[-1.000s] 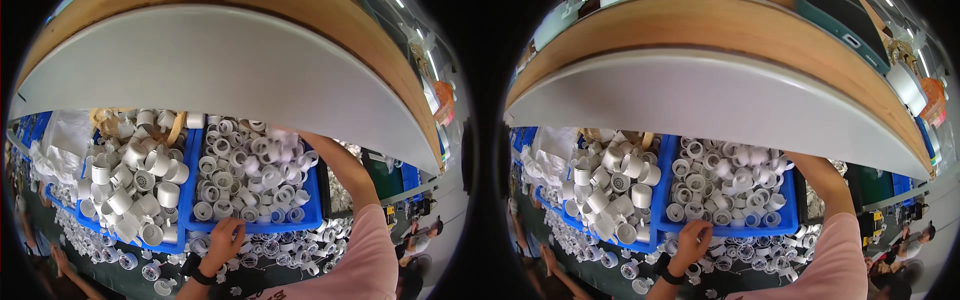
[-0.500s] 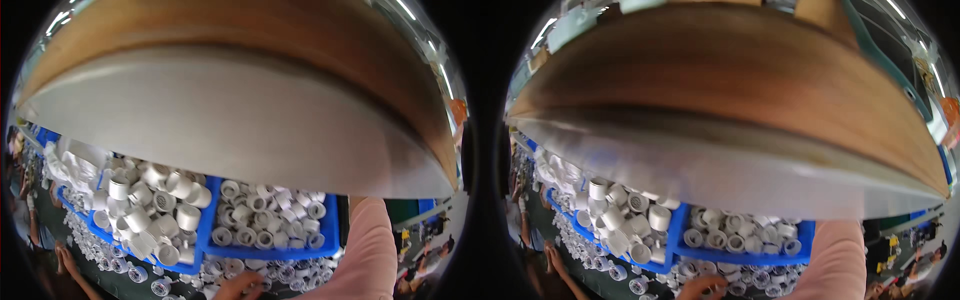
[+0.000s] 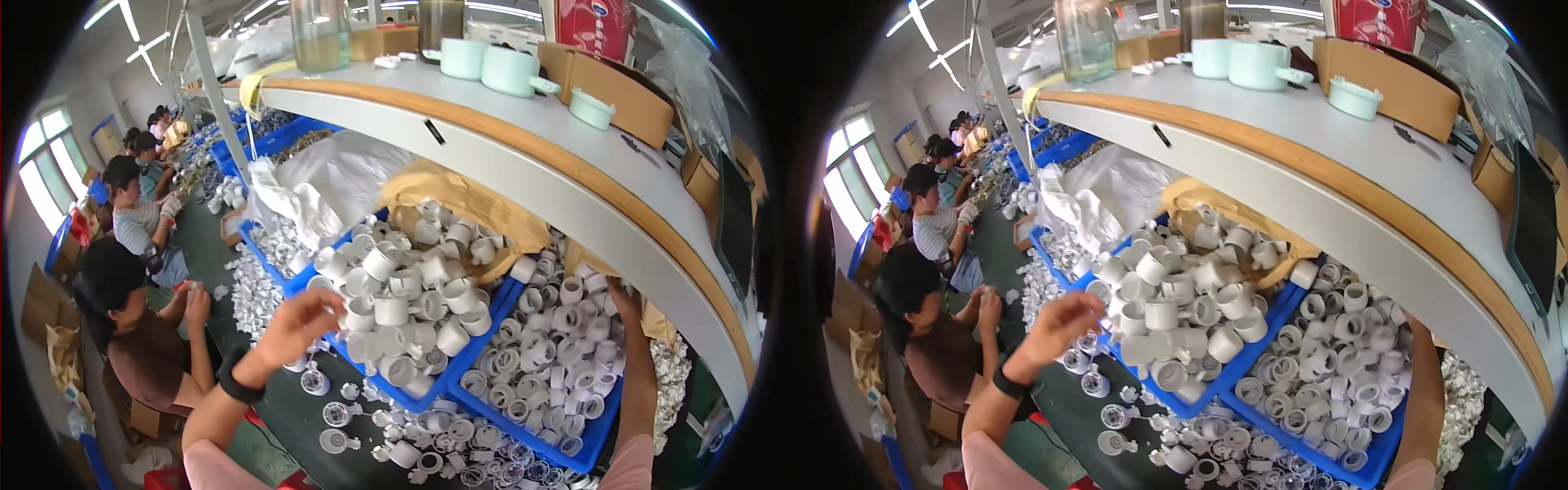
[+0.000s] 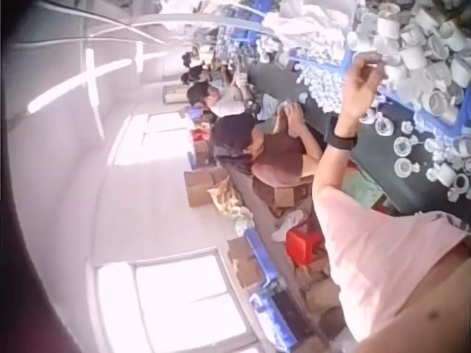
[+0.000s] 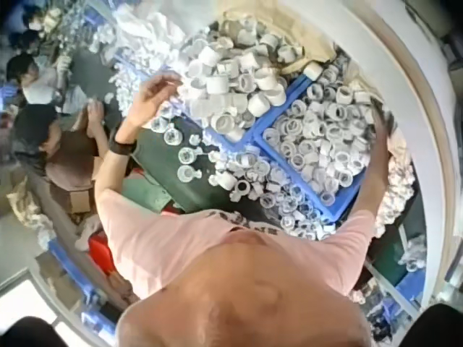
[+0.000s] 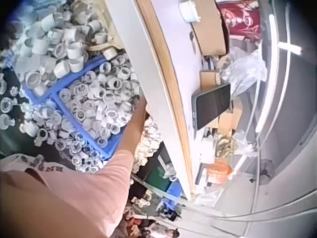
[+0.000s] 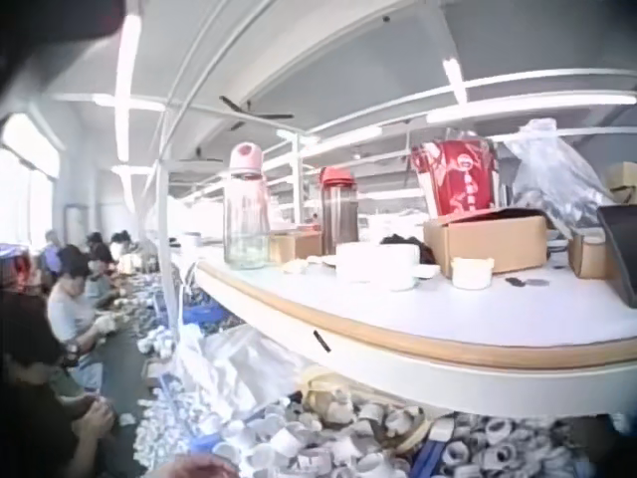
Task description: Assembling and sorting small white plastic components on a factory production line.
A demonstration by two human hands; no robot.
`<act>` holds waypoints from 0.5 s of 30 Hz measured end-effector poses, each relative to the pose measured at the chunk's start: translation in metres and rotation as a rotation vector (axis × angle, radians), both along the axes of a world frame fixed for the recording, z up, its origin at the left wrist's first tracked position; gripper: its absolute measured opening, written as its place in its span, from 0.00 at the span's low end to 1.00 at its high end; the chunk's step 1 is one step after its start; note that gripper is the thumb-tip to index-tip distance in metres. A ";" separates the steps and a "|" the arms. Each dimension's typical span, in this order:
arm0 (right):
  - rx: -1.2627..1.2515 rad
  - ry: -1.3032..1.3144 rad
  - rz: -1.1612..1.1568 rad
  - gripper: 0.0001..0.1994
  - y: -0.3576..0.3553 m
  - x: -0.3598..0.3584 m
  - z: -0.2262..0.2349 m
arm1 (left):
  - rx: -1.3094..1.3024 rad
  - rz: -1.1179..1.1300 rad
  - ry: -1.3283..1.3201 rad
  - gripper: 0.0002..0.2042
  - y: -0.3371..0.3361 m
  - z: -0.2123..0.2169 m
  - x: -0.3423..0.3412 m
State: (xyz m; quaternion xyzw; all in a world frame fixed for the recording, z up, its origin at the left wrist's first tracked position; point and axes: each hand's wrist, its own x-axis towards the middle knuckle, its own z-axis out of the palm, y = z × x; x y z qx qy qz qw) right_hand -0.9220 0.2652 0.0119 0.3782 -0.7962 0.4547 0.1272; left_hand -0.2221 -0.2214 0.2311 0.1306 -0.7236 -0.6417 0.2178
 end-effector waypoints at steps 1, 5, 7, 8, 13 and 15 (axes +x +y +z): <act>0.209 -0.103 -0.087 0.29 -0.040 0.033 -0.007 | -0.122 0.105 -0.096 0.08 -0.025 0.025 0.002; 0.504 -0.470 -0.150 0.33 -0.112 0.174 0.078 | -0.241 0.437 -0.045 0.10 -0.110 0.088 0.010; 0.480 -0.270 -0.188 0.34 -0.102 0.212 0.083 | -0.214 0.460 -0.007 0.10 -0.146 0.099 -0.003; 0.452 -0.148 -0.223 0.34 -0.099 0.223 0.080 | -0.192 0.458 0.001 0.10 -0.160 0.101 -0.009; 0.728 -0.289 -0.268 0.29 -0.136 0.281 0.103 | -0.103 0.399 -0.034 0.11 -0.205 0.098 -0.010; 0.747 -0.201 -0.300 0.29 -0.134 0.295 0.098 | -0.128 0.384 -0.032 0.11 -0.227 0.105 -0.007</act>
